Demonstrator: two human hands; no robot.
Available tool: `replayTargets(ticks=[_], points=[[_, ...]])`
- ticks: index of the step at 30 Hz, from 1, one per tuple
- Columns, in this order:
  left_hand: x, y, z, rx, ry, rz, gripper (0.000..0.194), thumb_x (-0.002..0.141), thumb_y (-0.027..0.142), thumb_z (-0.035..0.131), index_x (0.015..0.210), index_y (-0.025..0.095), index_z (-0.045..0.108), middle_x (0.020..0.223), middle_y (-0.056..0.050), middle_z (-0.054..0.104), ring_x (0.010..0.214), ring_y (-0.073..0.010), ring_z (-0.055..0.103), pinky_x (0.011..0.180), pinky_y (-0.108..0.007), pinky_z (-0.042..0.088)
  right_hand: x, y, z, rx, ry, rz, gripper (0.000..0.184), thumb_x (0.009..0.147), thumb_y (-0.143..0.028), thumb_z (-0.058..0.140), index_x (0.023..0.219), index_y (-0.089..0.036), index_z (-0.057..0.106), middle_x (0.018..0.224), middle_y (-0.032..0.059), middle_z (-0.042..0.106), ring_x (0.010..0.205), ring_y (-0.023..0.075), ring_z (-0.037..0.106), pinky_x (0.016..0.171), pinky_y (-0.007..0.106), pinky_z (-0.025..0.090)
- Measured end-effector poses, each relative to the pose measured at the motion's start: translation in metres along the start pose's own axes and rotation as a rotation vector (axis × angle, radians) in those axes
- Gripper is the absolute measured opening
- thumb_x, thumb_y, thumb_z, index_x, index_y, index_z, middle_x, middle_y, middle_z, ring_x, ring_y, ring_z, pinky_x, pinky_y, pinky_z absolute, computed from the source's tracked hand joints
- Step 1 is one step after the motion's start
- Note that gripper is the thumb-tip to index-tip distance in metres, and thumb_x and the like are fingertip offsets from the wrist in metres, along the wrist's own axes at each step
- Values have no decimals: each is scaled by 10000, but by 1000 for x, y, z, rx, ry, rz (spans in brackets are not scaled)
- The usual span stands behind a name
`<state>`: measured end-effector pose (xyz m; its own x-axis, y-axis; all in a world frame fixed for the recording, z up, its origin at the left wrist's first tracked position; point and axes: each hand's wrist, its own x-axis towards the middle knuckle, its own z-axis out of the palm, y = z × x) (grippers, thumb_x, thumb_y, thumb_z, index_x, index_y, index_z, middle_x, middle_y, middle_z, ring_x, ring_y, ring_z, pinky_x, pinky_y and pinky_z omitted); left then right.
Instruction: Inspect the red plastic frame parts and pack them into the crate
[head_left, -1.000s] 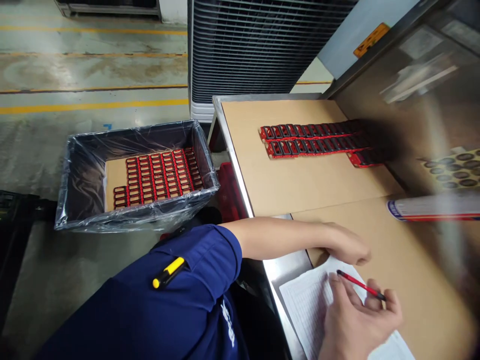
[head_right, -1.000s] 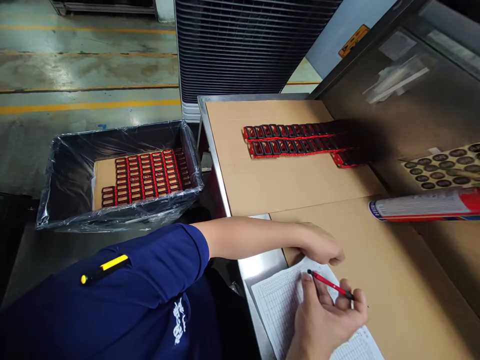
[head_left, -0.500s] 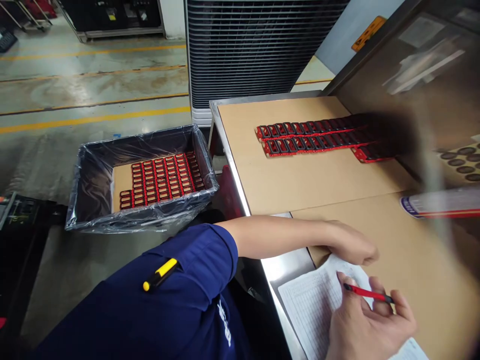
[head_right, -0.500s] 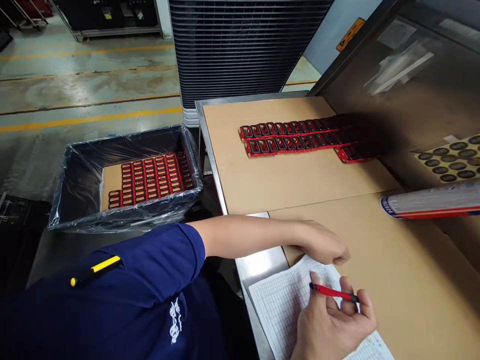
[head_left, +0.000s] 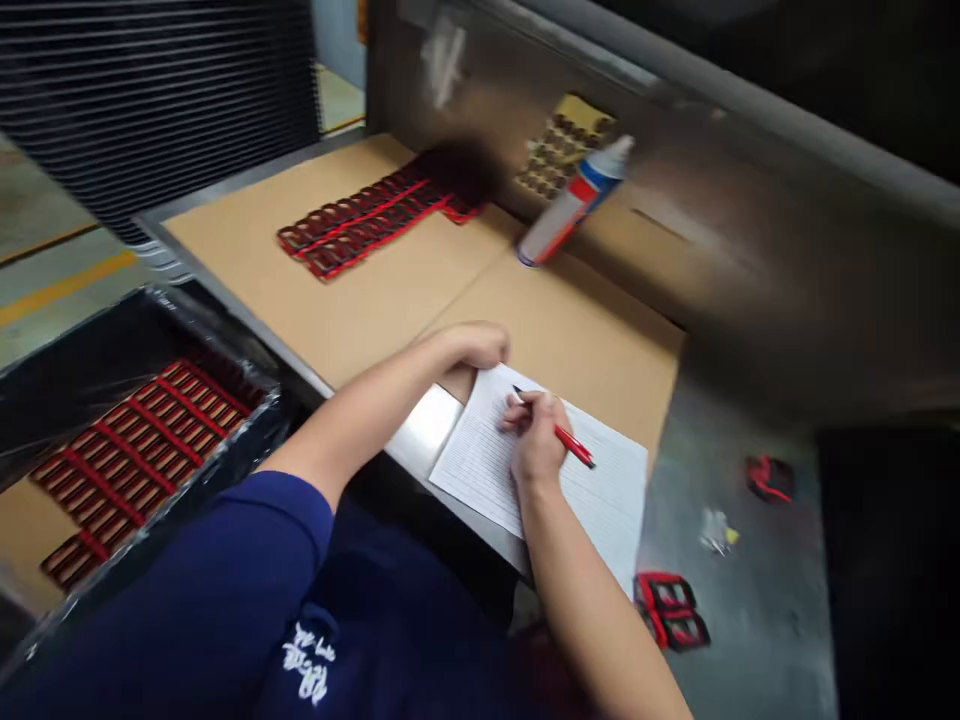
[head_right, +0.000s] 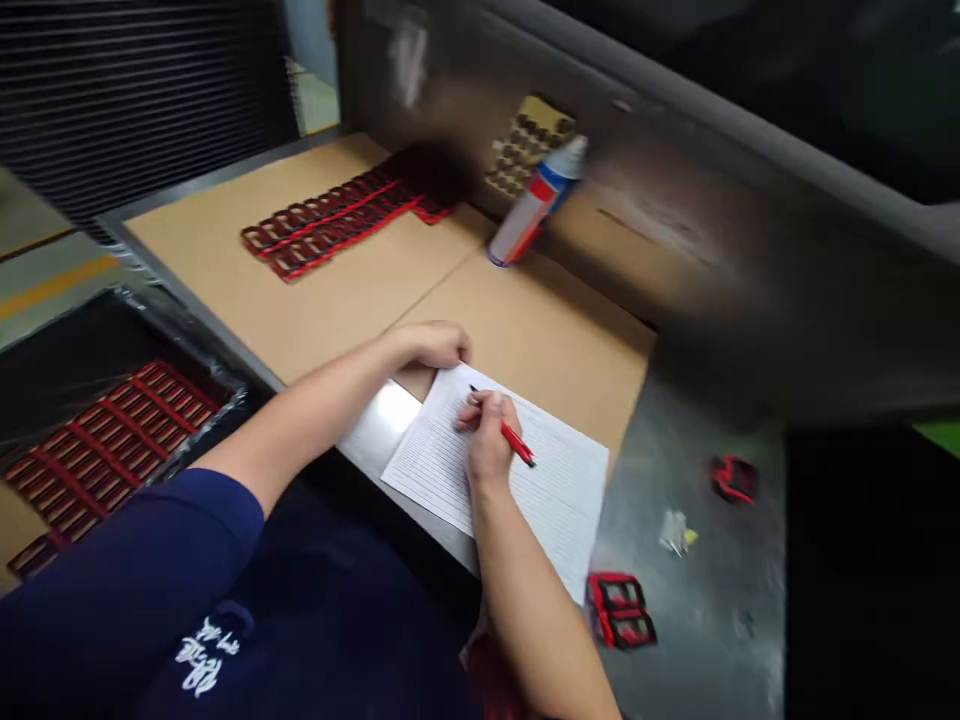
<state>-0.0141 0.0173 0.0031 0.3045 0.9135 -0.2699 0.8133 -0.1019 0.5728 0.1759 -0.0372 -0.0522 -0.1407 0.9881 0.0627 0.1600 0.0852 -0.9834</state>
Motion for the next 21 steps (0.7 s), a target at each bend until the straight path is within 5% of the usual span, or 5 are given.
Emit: replayTargets(ticks=[5, 9, 13, 21], points=[[6, -4, -12, 65, -91, 45, 441, 710, 100, 570, 1107, 186, 744, 1001, -7, 777, 819, -142, 648, 671, -215, 430, -4, -4, -3, -7, -83, -23, 338, 960, -477, 537, 1159, -215, 615, 720, -9, 687, 654, 181, 693, 763, 380, 591], [6, -7, -11, 116, -98, 73, 430, 770, 124, 542, 1151, 224, 715, 1071, 0, 763, 861, -139, 643, 702, -215, 421, -20, -11, -4, -371, -270, -319, 240, 976, -321, 549, 1184, -232, 627, 1076, 83, 723, 986, 247, 712, 909, 437, 584], [9, -7, -8, 157, -106, 77, 395, 816, 157, 523, 1155, 249, 703, 1065, -3, 757, 857, -155, 643, 687, -239, 410, -37, -12, -5, -626, -396, -556, 397, 937, -208, 591, 1322, -175, 502, 1216, 154, 685, 1144, 314, 664, 1082, 565, 504], [6, 1, -2, 244, -41, 34, 366, 828, 267, 551, 1166, 249, 692, 1118, -32, 749, 968, -216, 661, 725, -290, 426, -47, -16, -6, -704, -457, -590, 444, 948, -179, 593, 1359, -166, 424, 1268, 184, 673, 1217, 336, 645, 1106, 594, 493]])
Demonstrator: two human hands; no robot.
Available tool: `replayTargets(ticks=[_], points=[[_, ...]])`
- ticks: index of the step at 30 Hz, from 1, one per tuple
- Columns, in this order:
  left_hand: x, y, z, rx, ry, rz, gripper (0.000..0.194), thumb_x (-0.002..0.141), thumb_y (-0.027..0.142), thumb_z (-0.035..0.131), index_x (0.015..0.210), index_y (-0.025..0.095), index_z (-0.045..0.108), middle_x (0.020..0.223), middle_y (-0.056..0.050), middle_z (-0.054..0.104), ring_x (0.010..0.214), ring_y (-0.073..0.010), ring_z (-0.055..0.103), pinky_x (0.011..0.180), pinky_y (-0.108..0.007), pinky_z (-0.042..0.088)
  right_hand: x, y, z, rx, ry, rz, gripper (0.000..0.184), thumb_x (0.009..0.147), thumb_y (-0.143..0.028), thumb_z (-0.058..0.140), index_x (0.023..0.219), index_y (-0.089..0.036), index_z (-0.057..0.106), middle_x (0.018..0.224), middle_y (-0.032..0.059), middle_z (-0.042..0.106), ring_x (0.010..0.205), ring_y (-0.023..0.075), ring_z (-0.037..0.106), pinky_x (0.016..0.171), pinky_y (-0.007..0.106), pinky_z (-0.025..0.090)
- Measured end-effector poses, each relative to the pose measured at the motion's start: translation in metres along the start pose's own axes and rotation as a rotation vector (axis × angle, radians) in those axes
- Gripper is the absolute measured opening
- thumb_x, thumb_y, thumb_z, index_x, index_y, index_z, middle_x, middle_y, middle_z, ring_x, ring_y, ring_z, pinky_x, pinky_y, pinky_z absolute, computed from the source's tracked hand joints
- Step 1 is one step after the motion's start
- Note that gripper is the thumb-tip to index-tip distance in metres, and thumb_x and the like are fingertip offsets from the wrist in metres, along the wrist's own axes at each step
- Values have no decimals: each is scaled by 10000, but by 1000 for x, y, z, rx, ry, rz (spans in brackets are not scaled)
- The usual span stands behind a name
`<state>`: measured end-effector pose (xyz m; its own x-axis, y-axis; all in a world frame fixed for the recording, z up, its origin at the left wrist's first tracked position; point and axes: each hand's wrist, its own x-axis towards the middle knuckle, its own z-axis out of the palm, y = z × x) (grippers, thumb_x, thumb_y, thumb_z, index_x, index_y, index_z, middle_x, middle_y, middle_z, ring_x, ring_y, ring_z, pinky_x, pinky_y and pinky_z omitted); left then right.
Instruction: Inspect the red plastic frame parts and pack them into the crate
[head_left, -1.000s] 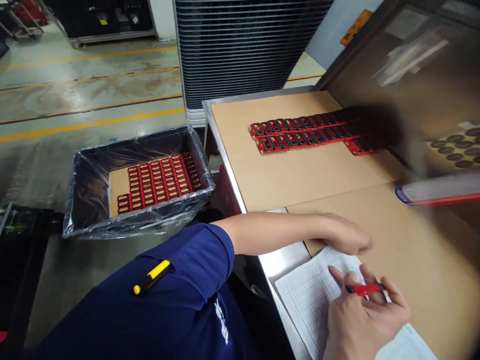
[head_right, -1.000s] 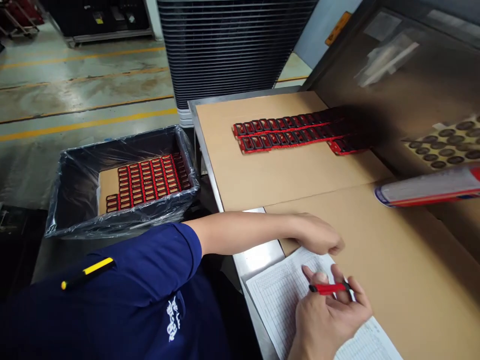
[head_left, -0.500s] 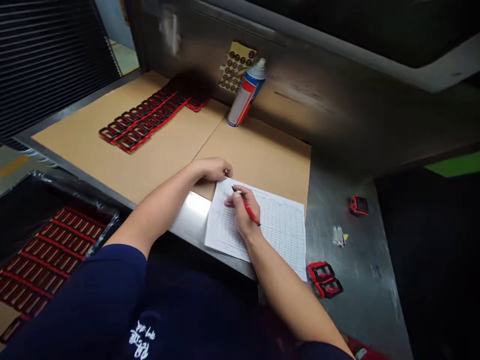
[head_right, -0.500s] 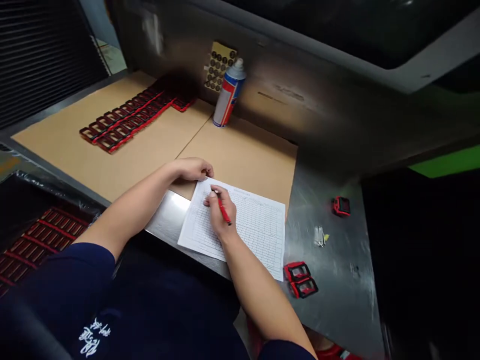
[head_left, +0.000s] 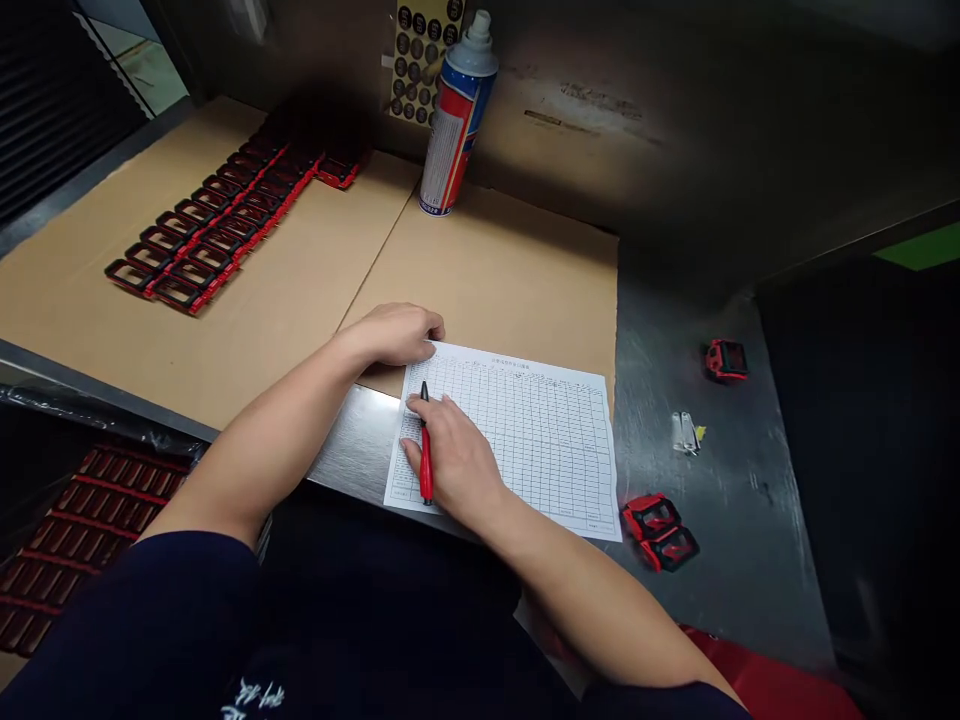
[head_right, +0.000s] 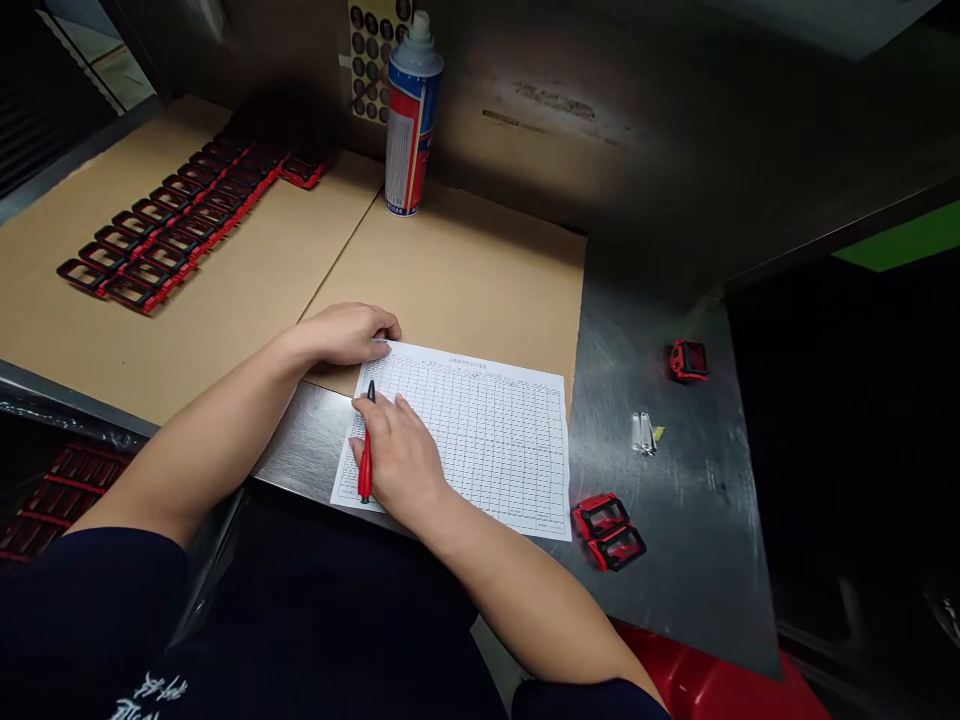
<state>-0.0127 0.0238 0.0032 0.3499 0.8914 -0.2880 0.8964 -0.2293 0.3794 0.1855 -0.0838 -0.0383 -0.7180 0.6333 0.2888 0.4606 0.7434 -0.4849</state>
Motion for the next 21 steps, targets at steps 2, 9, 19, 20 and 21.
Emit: replayTargets(ticks=[2, 9, 19, 20, 21], points=[[-1, 2, 0, 15, 6, -10, 368, 828, 285, 558, 1167, 257, 697, 1105, -28, 755, 968, -222, 665, 710, -296, 420, 0, -1, -2, 13, -7, -4, 465, 944, -180, 599, 1369, -170, 412, 1289, 184, 664, 1236, 339, 635, 1110, 600, 490], [-1, 5, 0, -36, -16, -25, 320, 811, 206, 545, 1051, 272, 746, 1080, -2, 772, 969, -205, 667, 706, -288, 419, -3, -3, -3, 24, -43, 3, 521, 950, -222, 605, 1416, -173, 380, 1326, 195, 642, 1256, 354, 621, 1121, 635, 467], [1, -4, 6, -47, 36, 7, 330, 827, 222, 528, 1104, 282, 697, 1070, -13, 755, 939, -202, 662, 683, -278, 415, 9, -5, -19, 57, -160, 75, 651, 901, -290, 698, 1446, -178, 358, 1464, 205, 544, 1317, 363, 575, 1030, 576, 550], [1, -4, 6, -42, 40, 12, 320, 837, 228, 519, 1098, 283, 696, 1077, -15, 751, 949, -205, 661, 693, -280, 420, 11, -5, -22, 67, -179, 96, 637, 903, -309, 698, 1434, -178, 373, 1457, 203, 552, 1301, 360, 590, 1016, 566, 558], [1, -3, 7, -38, 40, 16, 310, 846, 230, 509, 1085, 284, 699, 1088, -15, 748, 961, -208, 660, 707, -282, 427, 13, -5, -25, 84, -188, 129, 620, 907, -330, 693, 1425, -182, 385, 1438, 197, 570, 1274, 353, 613, 995, 552, 569]])
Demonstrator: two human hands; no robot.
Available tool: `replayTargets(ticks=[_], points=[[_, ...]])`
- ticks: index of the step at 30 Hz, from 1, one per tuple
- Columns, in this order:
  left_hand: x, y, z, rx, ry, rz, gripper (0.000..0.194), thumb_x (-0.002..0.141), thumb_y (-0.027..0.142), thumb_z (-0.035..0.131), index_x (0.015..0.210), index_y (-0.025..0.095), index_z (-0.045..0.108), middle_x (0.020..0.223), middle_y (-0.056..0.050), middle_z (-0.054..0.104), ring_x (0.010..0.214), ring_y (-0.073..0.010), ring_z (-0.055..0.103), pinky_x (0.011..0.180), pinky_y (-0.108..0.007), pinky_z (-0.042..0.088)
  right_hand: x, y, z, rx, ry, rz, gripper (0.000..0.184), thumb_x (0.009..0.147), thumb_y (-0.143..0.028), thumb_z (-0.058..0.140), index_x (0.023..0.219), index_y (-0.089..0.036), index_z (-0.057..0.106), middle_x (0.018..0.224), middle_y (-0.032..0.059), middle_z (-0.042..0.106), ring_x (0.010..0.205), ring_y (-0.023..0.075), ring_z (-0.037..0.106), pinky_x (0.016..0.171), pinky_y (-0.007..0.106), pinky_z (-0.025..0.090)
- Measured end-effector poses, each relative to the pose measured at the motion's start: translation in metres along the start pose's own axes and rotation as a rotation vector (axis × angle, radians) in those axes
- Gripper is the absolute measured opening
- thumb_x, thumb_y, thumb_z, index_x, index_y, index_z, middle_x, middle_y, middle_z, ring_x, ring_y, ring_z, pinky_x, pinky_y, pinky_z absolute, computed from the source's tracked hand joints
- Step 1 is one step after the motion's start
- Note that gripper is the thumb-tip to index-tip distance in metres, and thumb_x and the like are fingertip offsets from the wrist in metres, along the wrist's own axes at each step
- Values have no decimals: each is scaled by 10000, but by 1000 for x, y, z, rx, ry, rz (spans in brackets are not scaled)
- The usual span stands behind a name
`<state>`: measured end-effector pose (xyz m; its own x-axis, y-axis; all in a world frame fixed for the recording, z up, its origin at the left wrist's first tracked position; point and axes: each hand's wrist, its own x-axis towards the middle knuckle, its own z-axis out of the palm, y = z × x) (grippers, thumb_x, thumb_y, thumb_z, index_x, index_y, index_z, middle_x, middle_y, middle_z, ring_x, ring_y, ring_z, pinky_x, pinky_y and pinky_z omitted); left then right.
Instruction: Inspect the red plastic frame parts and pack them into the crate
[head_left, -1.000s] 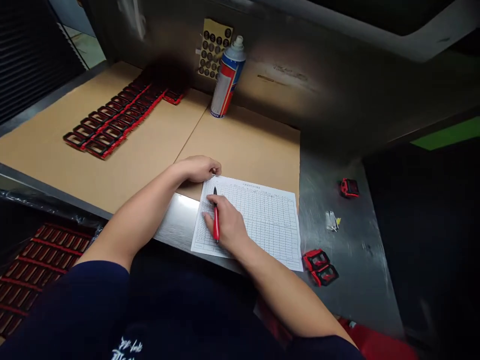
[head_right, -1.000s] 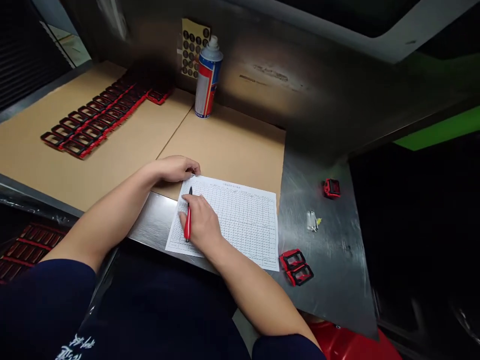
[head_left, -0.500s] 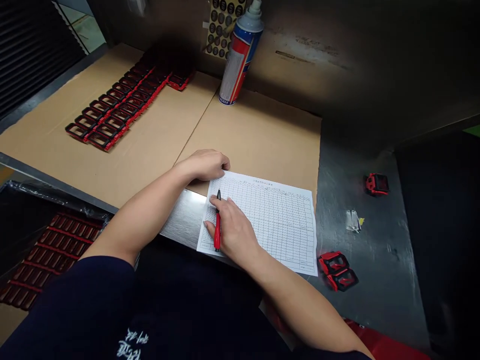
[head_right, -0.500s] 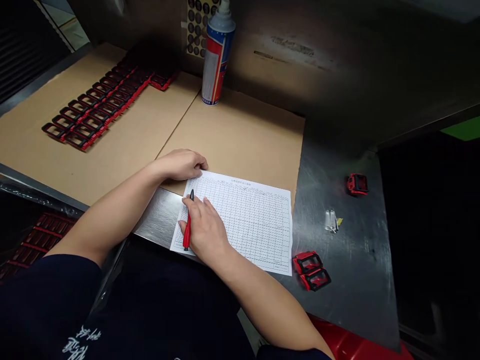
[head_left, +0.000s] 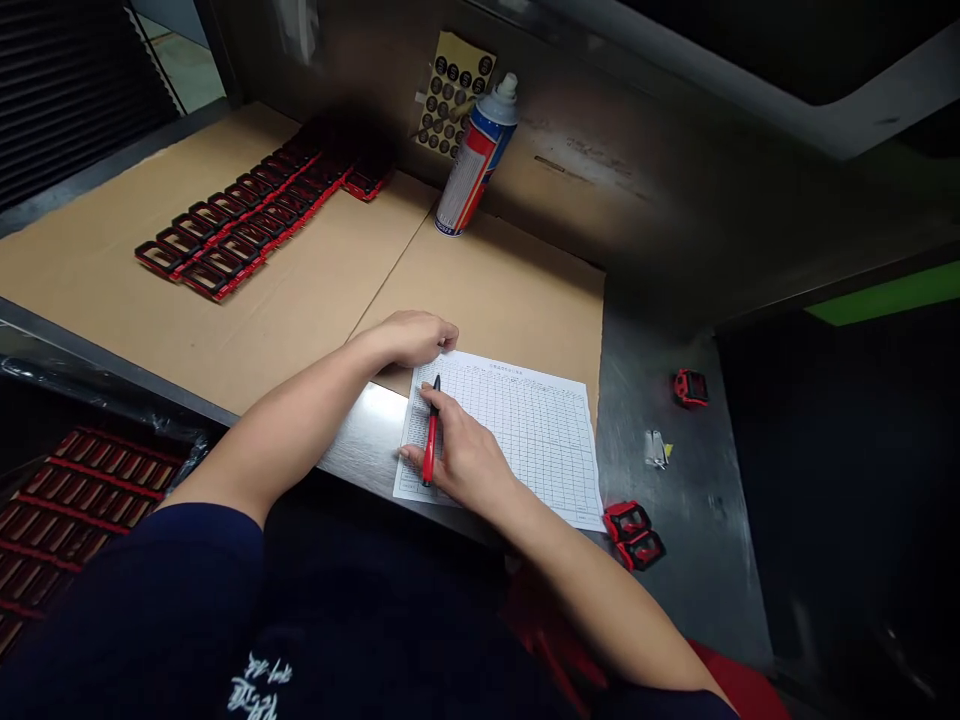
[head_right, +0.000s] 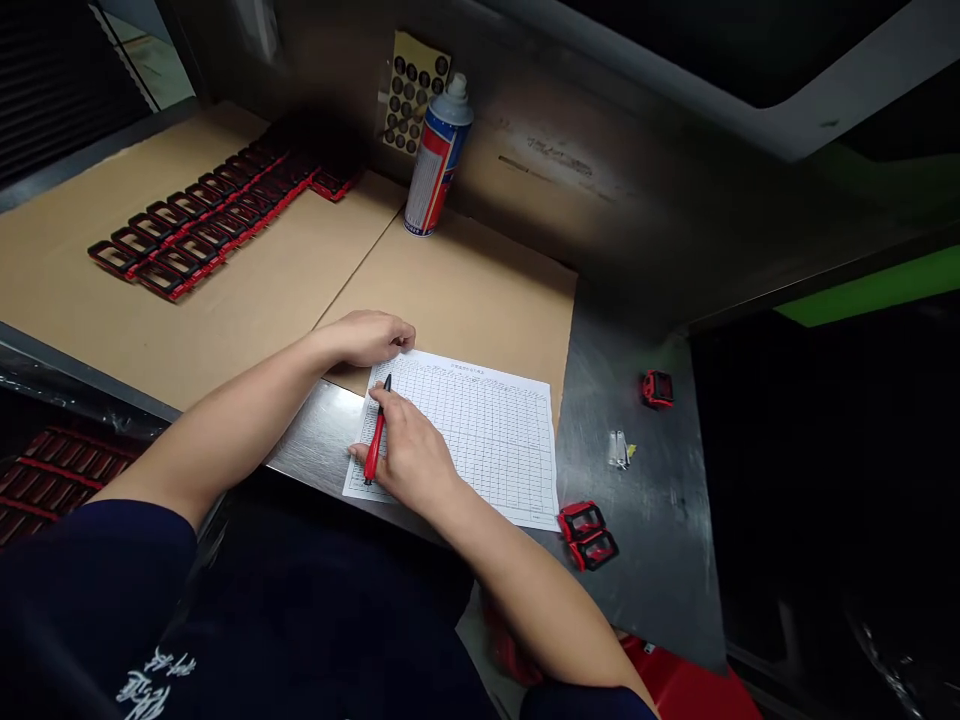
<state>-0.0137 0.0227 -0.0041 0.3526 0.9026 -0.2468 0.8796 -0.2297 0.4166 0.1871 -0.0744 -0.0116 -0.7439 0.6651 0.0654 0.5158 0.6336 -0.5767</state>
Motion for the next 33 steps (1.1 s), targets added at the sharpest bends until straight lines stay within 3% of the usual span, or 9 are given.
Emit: replayTargets(ticks=[3, 6, 10, 13, 16, 18, 23, 33], points=[[-1, 0, 0, 12, -20, 16, 300, 856, 214, 490, 1048, 278, 712, 1155, -19, 730, 1016, -213, 657, 773, -288, 451, 1, 0, -4, 105, 38, 121, 555, 932, -376, 662, 1401, -217, 412, 1321, 153, 655, 1157, 314, 694, 915, 503, 599], [-3, 1, -2, 22, -55, 24, 303, 846, 204, 500, 1052, 261, 714, 1209, -39, 705, 1064, -220, 653, 831, -298, 468, 1, 4, 1, 233, 156, 179, 479, 930, -405, 673, 1335, -246, 474, 1251, 112, 694, 1062, 278, 736, 882, 459, 602], [-11, 6, -6, 27, -100, 25, 358, 792, 294, 624, 1143, 242, 675, 1252, -64, 665, 1106, -229, 639, 880, -296, 482, -1, 16, 9, 494, 260, 266, 278, 957, -476, 637, 1101, -238, 637, 1039, 65, 759, 910, 232, 756, 836, 395, 614], [-16, 12, -8, 38, -123, 8, 496, 745, 358, 699, 1217, 218, 636, 1278, -94, 625, 1126, -252, 624, 907, -315, 492, 1, 26, 7, 738, 285, 375, 379, 989, -554, 552, 903, -208, 681, 777, 40, 740, 729, 200, 735, 719, 346, 622], [-18, 17, -7, 60, -128, -9, 566, 734, 402, 722, 1249, 194, 615, 1277, -119, 593, 1129, -279, 613, 921, -348, 498, 5, 31, 3, 886, 313, 421, 345, 979, -537, 566, 977, -207, 668, 712, 9, 713, 649, 173, 705, 667, 322, 607], [-17, 17, -5, 68, -131, -14, 579, 733, 418, 727, 1254, 196, 607, 1273, -117, 581, 1118, -281, 613, 906, -351, 501, 6, 30, 3, 916, 327, 443, 271, 950, -479, 613, 1021, -219, 635, 686, -14, 696, 639, 169, 694, 663, 318, 598], [-17, 16, -4, 76, -118, -3, 584, 731, 417, 732, 1258, 204, 598, 1257, -107, 567, 1101, -271, 612, 875, -344, 501, 2, 25, 6, 834, 311, 418, 157, 900, -364, 664, 926, -219, 613, 703, -12, 671, 658, 164, 663, 643, 294, 556], [-17, 17, -4, 92, -119, -12, 575, 741, 427, 716, 1260, 209, 600, 1265, -103, 568, 1119, -272, 601, 894, -345, 495, -1, 25, 6, 724, 303, 340, 129, 935, -360, 639, 954, -235, 661, 718, -14, 653, 668, 166, 633, 661, 307, 529]])
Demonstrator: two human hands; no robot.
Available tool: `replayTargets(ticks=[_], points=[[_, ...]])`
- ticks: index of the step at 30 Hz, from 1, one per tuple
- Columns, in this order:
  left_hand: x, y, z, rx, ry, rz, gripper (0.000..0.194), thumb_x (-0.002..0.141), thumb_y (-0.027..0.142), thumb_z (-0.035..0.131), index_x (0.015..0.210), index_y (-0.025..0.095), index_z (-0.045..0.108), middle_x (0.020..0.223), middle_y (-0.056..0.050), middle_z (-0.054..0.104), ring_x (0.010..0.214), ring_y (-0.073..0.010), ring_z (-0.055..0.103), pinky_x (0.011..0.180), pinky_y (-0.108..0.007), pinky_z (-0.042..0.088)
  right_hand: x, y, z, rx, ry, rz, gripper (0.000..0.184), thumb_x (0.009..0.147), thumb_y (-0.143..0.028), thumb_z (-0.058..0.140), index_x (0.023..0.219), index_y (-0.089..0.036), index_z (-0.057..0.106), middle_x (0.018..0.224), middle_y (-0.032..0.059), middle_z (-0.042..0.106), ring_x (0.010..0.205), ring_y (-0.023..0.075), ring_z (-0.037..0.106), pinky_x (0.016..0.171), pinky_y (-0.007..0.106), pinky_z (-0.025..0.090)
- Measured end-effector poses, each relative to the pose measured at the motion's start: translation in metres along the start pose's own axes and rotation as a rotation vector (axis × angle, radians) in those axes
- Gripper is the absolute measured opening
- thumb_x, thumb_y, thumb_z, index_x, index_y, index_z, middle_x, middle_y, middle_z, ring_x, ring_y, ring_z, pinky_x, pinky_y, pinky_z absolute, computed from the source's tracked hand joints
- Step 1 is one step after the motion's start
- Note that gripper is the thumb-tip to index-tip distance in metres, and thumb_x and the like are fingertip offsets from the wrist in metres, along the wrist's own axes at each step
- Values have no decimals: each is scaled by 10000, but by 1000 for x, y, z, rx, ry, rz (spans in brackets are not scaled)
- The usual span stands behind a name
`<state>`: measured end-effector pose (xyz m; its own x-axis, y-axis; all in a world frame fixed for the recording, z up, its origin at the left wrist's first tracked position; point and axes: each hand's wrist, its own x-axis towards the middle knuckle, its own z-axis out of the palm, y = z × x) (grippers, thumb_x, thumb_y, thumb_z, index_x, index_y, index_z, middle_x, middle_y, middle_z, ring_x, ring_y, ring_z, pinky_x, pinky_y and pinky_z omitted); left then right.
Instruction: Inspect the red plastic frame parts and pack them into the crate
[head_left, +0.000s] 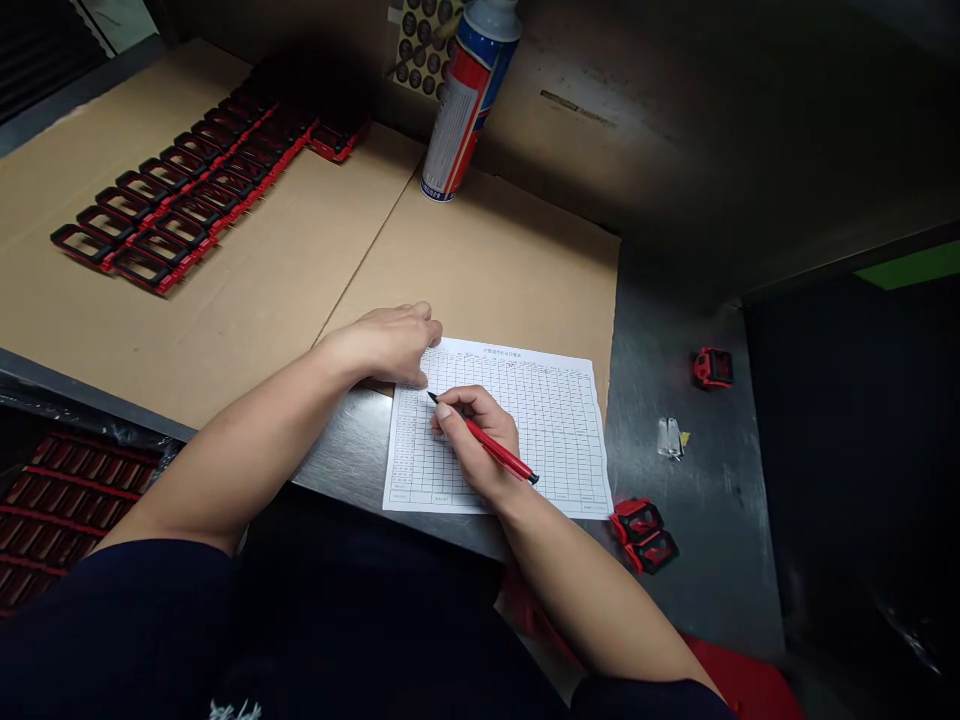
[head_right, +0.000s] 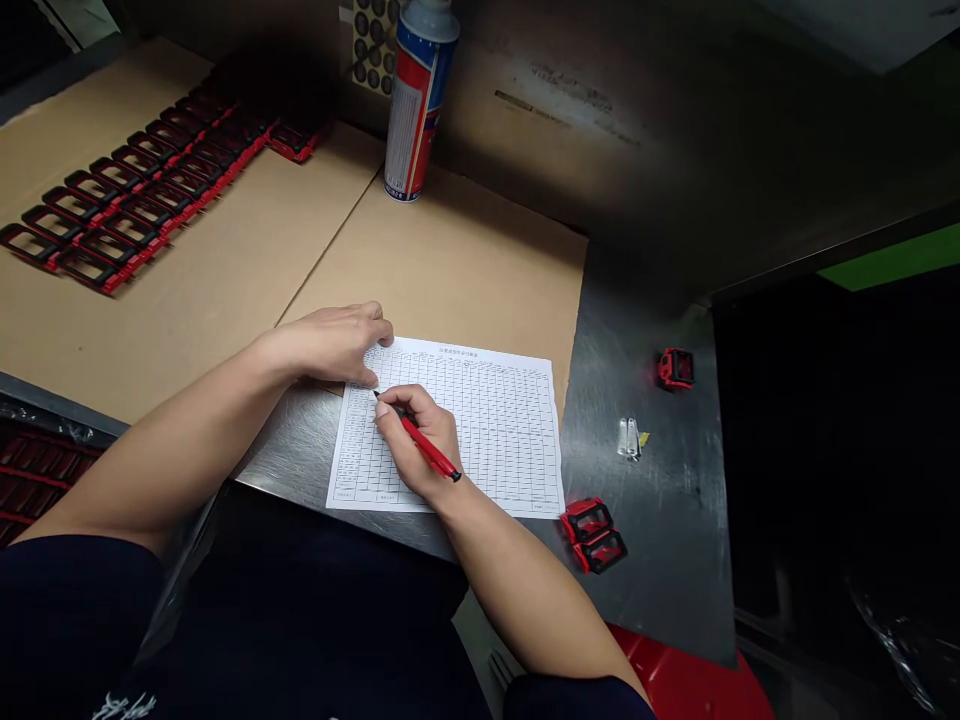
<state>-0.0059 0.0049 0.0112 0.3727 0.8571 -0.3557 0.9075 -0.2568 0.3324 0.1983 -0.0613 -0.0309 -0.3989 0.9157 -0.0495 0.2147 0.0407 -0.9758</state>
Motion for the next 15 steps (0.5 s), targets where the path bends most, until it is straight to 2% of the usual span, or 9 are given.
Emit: replayTargets(ticks=[9, 15], points=[[-1, 0, 0, -6, -3, -2, 593, 738, 426, 725, 1275, 206, 599, 1272, -103, 565, 1128, -273, 601, 906, -338, 489, 0, 0, -1, -4, -8, 4, 161, 946, -374, 633, 982, -227, 690, 704, -14, 655, 646, 162, 632, 628, 293, 520], [-1, 0, 0, -5, 0, -6, 582, 733, 436, 721, 1257, 214, 600, 1261, -96, 563, 1130, -272, 599, 902, -338, 491, -1, -4, -1, -117, -19, -32, 162, 934, -372, 637, 986, -233, 701, 741, -4, 683, 669, 170, 639, 654, 305, 522]])
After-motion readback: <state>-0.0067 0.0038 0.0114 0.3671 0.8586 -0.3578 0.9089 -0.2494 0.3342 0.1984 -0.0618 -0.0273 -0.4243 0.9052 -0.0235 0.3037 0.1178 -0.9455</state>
